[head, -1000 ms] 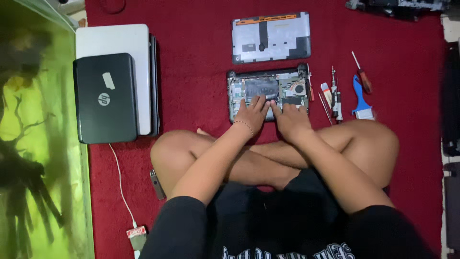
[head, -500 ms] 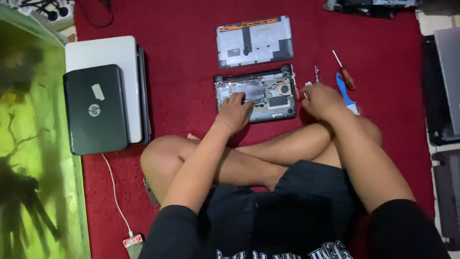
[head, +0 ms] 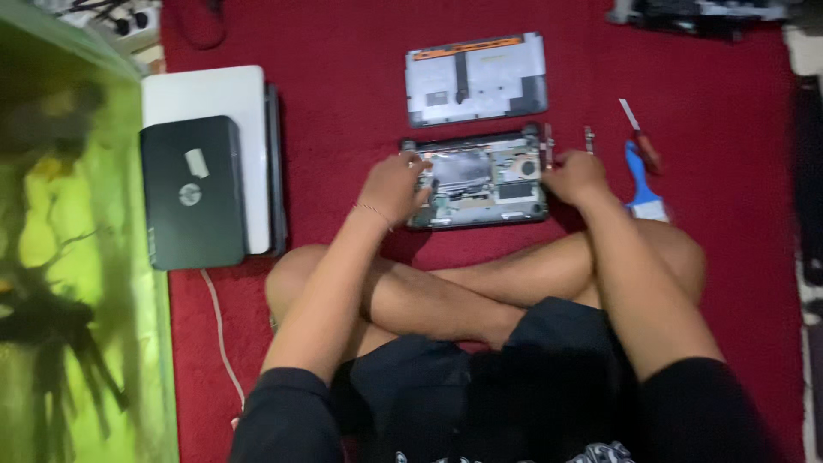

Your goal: The person sits on the floor and works on the internal components of a disassembled laptop. They use a screwdriver to remove and install screws, handle a hard drive, and manipulate internal cables and connectors.

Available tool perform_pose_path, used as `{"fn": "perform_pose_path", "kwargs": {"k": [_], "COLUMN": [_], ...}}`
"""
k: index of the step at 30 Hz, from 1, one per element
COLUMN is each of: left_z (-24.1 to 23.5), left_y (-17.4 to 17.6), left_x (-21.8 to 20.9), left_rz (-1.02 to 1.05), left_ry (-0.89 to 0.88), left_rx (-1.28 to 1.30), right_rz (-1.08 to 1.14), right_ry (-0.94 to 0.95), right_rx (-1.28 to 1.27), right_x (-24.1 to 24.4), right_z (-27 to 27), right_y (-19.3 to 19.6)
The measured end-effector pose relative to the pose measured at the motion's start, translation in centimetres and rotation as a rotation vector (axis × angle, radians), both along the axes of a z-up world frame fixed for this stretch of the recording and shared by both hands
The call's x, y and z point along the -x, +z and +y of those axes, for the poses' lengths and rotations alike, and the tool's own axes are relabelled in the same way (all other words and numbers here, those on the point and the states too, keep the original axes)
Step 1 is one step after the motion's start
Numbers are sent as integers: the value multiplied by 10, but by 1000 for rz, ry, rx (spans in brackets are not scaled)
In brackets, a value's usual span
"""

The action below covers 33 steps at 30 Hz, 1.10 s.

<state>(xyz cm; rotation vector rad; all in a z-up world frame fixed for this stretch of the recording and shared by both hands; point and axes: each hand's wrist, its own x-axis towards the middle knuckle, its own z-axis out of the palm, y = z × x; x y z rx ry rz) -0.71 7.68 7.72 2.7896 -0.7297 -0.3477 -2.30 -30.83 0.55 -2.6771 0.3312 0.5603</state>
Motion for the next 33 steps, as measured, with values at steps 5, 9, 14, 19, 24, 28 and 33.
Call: {"fn": "perform_pose_path", "kwargs": {"k": [5, 9, 14, 19, 24, 28, 33], "left_z": [99, 125, 118, 110, 98, 86, 76], "left_y": [-3, 2, -85, -86, -31, -43, -108], "left_x": [-39, -31, -59, -66, -63, -67, -79], "left_rz": [53, 295, 375, 398, 450, 441, 299], "left_ry": [245, 473, 502, 435, 399, 350, 166], "left_rx": [-195, -67, -62, -152, -80, -84, -258], "right_rz": [-149, -600, -571, -575, -677, -675, -675], "right_ry": [-58, 48, 160, 289, 179, 142, 183], "right_rx": [-16, -136, -404, -534, -571, -537, -560], "right_x": [4, 15, 46, 48, 37, 34, 37], "right_z": [-11, 44, 138, 153, 134, 125, 136], "right_y": [-12, 27, 37, 23, 19, -2, 15]}}
